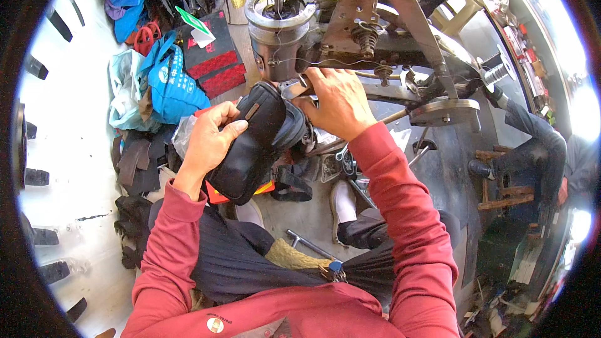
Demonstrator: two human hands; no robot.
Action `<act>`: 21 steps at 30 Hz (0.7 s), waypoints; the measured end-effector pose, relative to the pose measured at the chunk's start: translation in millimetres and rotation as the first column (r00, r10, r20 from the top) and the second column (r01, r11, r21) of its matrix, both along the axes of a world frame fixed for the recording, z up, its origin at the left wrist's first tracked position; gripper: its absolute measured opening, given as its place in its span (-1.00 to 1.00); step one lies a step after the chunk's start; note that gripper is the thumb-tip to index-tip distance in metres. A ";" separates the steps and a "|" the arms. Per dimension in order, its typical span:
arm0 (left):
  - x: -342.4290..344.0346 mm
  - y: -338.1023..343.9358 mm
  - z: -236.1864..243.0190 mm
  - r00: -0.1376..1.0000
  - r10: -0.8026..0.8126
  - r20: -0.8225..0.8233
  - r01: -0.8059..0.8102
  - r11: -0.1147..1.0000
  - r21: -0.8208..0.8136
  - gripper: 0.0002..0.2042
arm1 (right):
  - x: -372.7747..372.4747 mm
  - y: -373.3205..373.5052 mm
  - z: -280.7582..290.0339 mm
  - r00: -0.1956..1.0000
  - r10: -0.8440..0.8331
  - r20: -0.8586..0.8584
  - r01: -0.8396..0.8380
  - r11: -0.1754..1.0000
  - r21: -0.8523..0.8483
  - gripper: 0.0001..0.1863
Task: The person uses a sewing machine to stitch a black pouch, guiding the material under the needle and rotating it to sew along the edges. The person occasionally pauses to adjust the pouch and continues stitching until the end of the clip.
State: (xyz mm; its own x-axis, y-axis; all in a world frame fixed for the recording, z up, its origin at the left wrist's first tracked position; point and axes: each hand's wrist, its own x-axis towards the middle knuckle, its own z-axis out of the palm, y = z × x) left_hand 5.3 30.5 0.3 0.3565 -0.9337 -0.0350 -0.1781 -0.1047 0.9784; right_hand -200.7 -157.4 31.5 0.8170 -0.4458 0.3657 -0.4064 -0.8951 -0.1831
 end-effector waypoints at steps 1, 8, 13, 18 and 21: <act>-0.5 -0.1 0.8 1.000 0.003 -0.012 -0.003 1.000 0.006 -0.90 | -1.7 0.4 2.5 1.000 0.014 0.003 -0.014 1.000 -0.001 -0.44; 1.1 1.6 1.8 1.000 -0.004 -0.003 0.004 1.000 0.005 -0.88 | -19.3 7.7 20.4 0.978 -0.195 -0.069 0.191 0.980 -0.057 -0.26; 2.7 0.2 -1.2 1.000 -0.004 0.027 0.004 1.000 0.002 -0.88 | -23.5 11.9 17.0 0.993 -0.115 -0.025 0.112 0.988 -0.106 -0.17; 0.7 -0.8 -0.9 1.000 -0.002 0.011 0.002 1.000 -0.004 -0.88 | -14.7 -2.7 23.7 0.978 0.007 -0.210 0.019 0.993 0.118 -0.15; 0.0 -1.0 0.4 1.000 -0.010 0.010 0.010 1.000 0.000 -0.87 | -3.6 -7.1 25.2 0.983 0.106 -0.151 -0.080 0.983 0.168 -0.28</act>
